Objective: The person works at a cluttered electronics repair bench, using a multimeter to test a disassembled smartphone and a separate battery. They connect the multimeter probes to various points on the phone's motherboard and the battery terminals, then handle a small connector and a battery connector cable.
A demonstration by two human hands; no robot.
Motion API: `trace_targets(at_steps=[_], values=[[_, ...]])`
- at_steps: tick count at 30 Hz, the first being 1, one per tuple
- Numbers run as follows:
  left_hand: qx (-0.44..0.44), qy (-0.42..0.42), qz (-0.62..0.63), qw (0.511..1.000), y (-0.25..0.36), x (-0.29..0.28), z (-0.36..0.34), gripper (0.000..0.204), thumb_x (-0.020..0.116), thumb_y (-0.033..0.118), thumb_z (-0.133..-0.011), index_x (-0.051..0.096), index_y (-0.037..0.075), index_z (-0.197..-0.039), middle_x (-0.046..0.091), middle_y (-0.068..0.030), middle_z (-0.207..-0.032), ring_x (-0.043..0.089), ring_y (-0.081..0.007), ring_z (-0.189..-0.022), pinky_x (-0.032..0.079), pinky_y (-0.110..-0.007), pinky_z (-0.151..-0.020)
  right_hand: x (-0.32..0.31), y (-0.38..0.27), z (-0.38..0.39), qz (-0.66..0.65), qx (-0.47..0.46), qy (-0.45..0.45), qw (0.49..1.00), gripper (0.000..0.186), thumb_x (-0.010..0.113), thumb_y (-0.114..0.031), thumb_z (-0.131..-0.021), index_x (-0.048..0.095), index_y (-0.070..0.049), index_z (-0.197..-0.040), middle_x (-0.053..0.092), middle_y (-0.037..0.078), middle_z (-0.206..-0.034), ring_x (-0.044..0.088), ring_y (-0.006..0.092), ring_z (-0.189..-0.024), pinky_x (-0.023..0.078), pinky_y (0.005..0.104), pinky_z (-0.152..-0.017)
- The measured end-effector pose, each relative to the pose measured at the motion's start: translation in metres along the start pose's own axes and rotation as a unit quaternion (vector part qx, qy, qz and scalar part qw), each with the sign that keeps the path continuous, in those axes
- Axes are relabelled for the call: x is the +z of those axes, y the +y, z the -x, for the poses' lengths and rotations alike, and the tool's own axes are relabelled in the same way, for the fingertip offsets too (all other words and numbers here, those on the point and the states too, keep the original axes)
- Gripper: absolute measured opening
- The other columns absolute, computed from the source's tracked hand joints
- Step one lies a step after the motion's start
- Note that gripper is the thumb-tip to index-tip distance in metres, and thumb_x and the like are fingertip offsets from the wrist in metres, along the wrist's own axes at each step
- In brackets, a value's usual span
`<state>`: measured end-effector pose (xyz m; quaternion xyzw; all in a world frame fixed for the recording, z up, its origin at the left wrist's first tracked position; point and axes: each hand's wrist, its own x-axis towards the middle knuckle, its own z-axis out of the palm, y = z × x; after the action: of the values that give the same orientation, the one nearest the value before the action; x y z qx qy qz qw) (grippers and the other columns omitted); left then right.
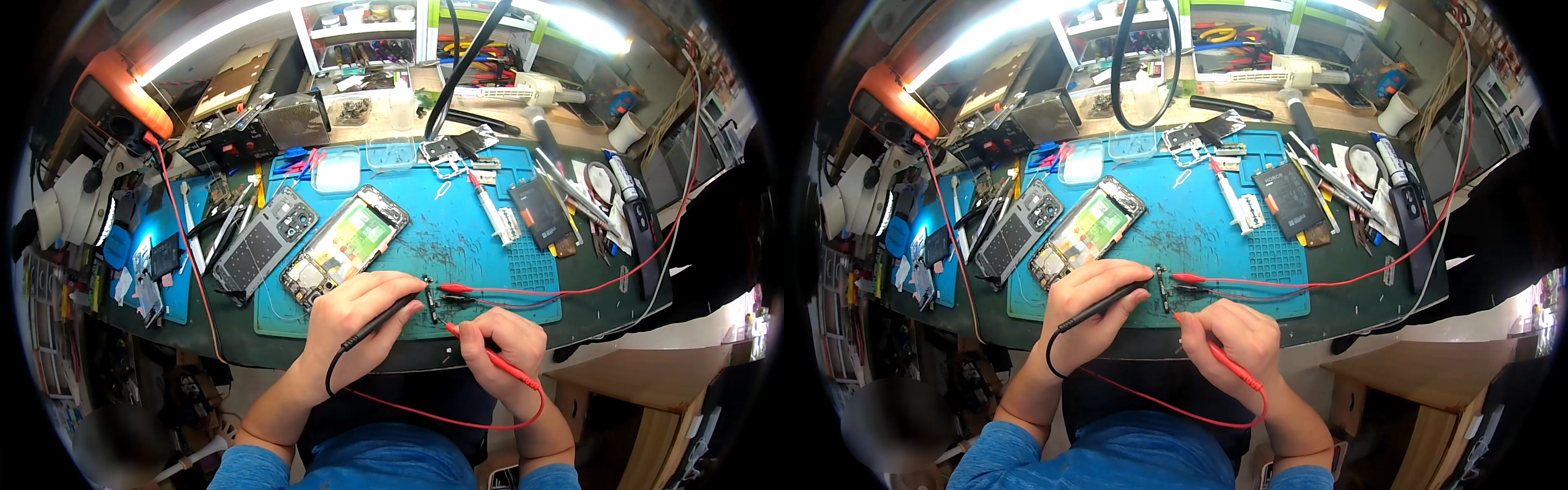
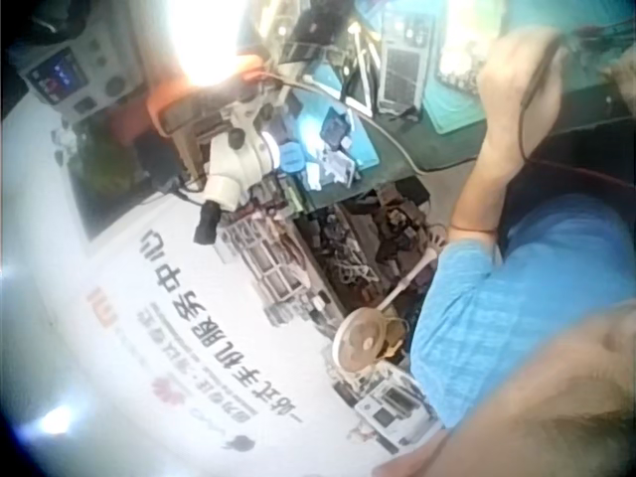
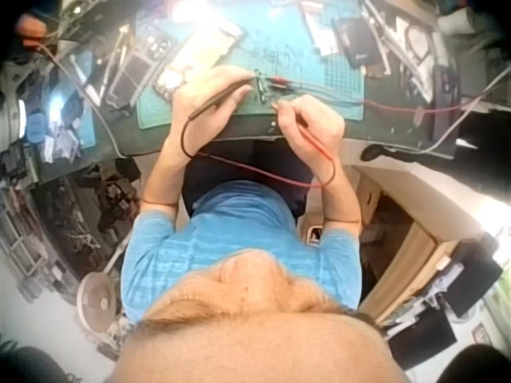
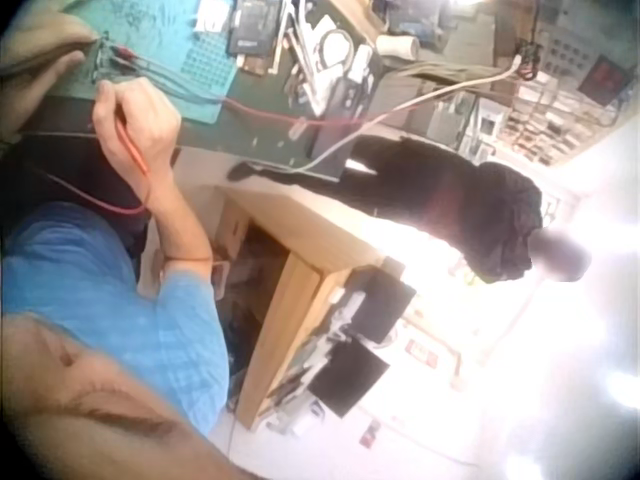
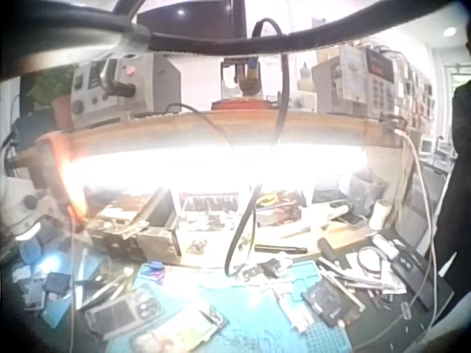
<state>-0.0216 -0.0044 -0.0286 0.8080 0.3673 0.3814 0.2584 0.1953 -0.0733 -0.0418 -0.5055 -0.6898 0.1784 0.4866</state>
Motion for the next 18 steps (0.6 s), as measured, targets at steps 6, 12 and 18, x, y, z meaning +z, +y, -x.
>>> trace_targets(at_steps=[6, 12, 18], values=[[0.003, -0.001, -0.003, 1.000, 0.001, 0.000, -0.001, 0.022, 0.083, 0.007, -0.091, 0.078, 0.006, -0.113, 0.079, -0.0100, -0.108, 0.078, -0.0296, -0.094, 0.062, -0.037, -0.080, 0.001, 0.001, -0.002, -0.058, 0.024, 0.011, 0.998, 0.006, 0.083, -0.004, -0.093, 0.077, -0.002, -0.094, 0.074, 0.010, -0.081, 0.068, 0.0204, -0.064, 0.051, 0.0310, -0.057], [0.000, -0.003, -0.002, 1.000, 0.001, 0.000, -0.002, 0.022, 0.082, 0.007, -0.091, 0.078, 0.006, -0.113, 0.079, -0.0099, -0.108, 0.077, -0.0297, -0.095, 0.062, -0.037, -0.081, 0.001, 0.002, -0.004, -0.041, 0.027, 0.003, 0.999, 0.007, 0.083, -0.005, -0.093, 0.078, -0.002, -0.096, 0.075, 0.010, -0.081, 0.070, 0.0205, -0.065, 0.052, 0.0313, -0.058], [-0.003, 0.001, -0.001, 1.000, -0.001, -0.005, 0.004, 0.024, 0.083, 0.003, -0.091, 0.079, 0.005, -0.114, 0.079, -0.0131, -0.109, 0.077, -0.0305, -0.098, 0.059, -0.038, -0.087, 0.003, -0.010, -0.009, 0.006, 0.051, -0.022, 0.998, 0.004, 0.081, -0.002, -0.092, 0.077, -0.003, -0.091, 0.072, 0.010, -0.077, 0.068, 0.0221, -0.064, 0.051, 0.0330, -0.058]])
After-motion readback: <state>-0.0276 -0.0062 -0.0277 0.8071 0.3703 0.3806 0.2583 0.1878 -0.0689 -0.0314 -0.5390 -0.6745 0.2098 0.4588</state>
